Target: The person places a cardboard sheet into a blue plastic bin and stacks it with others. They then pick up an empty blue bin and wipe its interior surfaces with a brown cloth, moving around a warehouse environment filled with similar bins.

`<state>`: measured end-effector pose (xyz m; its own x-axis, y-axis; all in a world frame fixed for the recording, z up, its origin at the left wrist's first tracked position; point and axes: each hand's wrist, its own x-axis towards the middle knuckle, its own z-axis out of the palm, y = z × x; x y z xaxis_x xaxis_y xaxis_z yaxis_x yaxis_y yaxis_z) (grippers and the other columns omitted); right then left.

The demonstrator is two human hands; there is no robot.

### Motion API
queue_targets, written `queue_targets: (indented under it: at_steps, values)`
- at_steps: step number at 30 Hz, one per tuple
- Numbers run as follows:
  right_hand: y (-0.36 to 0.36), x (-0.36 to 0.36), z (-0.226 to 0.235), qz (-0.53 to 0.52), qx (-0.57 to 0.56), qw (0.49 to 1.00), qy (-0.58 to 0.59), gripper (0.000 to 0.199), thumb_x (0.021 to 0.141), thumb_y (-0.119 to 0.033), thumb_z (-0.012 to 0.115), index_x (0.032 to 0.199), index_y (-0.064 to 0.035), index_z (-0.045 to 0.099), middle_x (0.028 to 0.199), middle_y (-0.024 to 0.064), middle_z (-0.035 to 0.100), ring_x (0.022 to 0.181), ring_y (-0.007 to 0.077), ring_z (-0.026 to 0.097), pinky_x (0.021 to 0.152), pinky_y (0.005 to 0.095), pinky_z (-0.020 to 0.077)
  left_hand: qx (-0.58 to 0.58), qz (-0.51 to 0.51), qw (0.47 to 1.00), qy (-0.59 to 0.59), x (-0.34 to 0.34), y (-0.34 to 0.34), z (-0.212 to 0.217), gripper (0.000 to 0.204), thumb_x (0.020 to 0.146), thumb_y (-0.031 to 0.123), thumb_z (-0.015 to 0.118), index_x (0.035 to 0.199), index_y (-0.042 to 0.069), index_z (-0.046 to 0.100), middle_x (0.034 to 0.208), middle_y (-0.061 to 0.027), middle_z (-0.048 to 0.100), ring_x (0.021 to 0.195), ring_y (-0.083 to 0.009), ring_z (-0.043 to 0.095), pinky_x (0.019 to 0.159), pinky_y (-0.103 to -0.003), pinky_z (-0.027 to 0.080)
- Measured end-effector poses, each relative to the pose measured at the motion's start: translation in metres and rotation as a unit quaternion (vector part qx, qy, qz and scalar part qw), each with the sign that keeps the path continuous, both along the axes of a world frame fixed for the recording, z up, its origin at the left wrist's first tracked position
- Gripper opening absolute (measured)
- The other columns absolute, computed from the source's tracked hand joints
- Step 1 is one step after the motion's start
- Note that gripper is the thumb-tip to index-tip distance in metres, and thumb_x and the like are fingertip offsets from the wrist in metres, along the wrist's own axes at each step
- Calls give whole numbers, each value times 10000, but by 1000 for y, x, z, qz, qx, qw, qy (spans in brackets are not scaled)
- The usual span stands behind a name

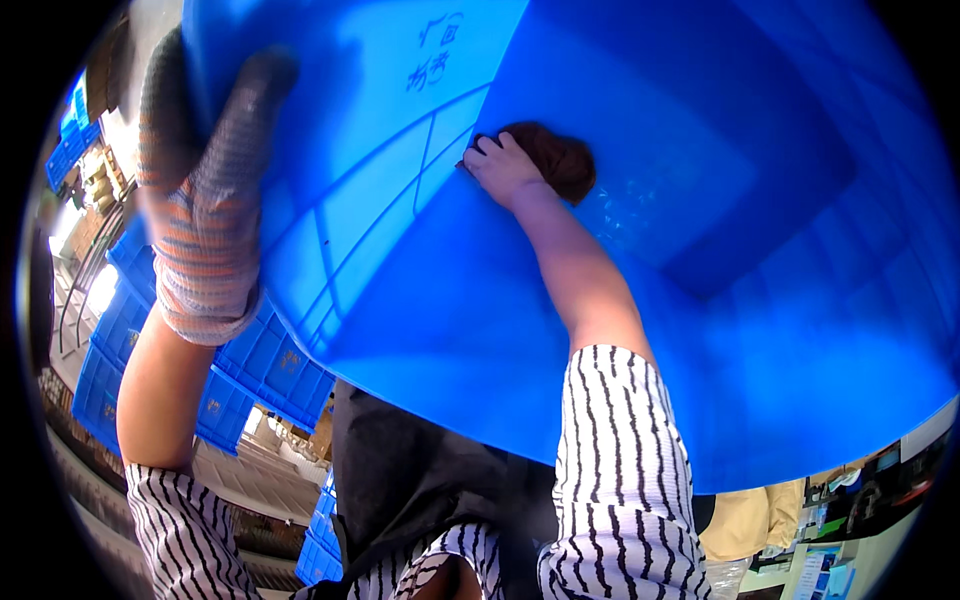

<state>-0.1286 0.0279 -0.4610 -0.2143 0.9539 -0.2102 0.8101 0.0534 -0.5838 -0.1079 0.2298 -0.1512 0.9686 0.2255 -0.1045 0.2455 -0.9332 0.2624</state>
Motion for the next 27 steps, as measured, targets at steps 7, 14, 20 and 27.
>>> queue_targets:
  at_steps: [7,14,20,27]
  values:
    - [-37,10,-5,19,36,999,-11,226,872,-140,447,1023,-157,615,1020,-5,512,1066,189,455,906,395,349,-370,338,854,-140,29,-32,-7,409,858,86,605,1215,-16,433,1005,-112,574,887,-156,560,786,-298,485]
    - [3,-10,8,-110,-72,991,-6,244,869,-142,457,1033,-146,638,1087,-13,522,1079,187,454,904,395,343,-401,302,849,-163,33,-31,-8,435,853,93,611,1231,-10,421,1024,-113,578,896,-158,560,795,-296,485]
    - [7,-6,4,-25,-107,993,34,260,860,-137,461,1045,-156,642,1137,-23,523,1107,175,444,940,375,331,-362,384,840,-124,48,-42,-1,418,867,120,607,1221,-3,423,1028,-103,572,907,-152,556,792,-287,484]
    - [-78,16,-15,-42,43,998,14,320,866,-158,464,1142,-230,609,1208,-45,472,1116,167,430,1010,408,302,-12,14,1000,17,-7,4,2,379,817,-57,585,1157,106,625,1209,-152,514,1049,-254,571,912,-324,471]
